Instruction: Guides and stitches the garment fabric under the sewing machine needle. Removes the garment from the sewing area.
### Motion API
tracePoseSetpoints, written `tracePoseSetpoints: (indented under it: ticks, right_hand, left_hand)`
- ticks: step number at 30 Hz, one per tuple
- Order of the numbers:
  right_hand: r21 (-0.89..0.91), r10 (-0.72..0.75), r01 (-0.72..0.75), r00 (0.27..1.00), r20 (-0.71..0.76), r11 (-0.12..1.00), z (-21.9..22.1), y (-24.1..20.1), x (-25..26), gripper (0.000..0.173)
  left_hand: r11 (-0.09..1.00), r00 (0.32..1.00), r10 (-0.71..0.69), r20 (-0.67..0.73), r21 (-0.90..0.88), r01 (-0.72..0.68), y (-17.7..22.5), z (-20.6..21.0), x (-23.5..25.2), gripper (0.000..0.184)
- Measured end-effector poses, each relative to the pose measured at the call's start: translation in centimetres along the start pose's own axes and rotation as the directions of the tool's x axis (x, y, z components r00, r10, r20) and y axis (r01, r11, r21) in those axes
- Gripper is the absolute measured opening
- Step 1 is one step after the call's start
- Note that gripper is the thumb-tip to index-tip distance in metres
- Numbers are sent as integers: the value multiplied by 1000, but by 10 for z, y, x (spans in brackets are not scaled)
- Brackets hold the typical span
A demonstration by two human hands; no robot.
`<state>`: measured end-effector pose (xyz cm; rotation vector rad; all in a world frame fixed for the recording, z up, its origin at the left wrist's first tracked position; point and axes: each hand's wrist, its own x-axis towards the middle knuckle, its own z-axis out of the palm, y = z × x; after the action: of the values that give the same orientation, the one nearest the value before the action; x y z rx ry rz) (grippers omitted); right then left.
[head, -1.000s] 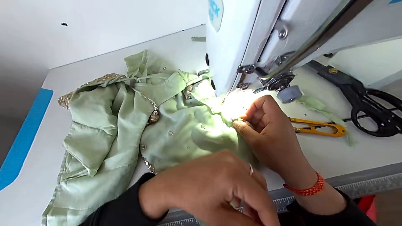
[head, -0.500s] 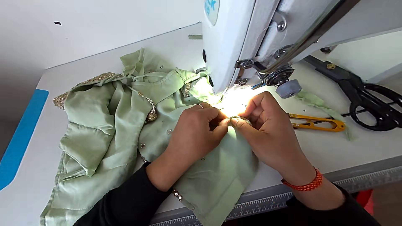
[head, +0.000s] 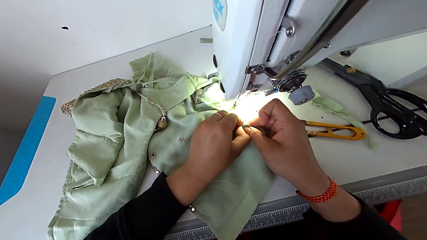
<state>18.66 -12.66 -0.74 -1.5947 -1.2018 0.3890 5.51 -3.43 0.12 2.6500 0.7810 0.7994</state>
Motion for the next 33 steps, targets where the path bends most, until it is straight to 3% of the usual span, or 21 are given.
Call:
tracePoseSetpoints:
  ticks: [6,17,33]
  right_hand:
    - [-3,-13,13,999,29,1000,-1,2,2,19]
    - [11,54,-55,997,55,998,-4,1,2,21]
    - [22,50,-51,997,58,998,-4,0,1,21]
  left_hand:
    - [995,993,101,-67,30,-99,-5,7,2,8]
    - [993,1000,17,24,-121,-14,-13,-3,-1,12]
    - [989,997,56,-47,-135,-62,-14,0,0,10]
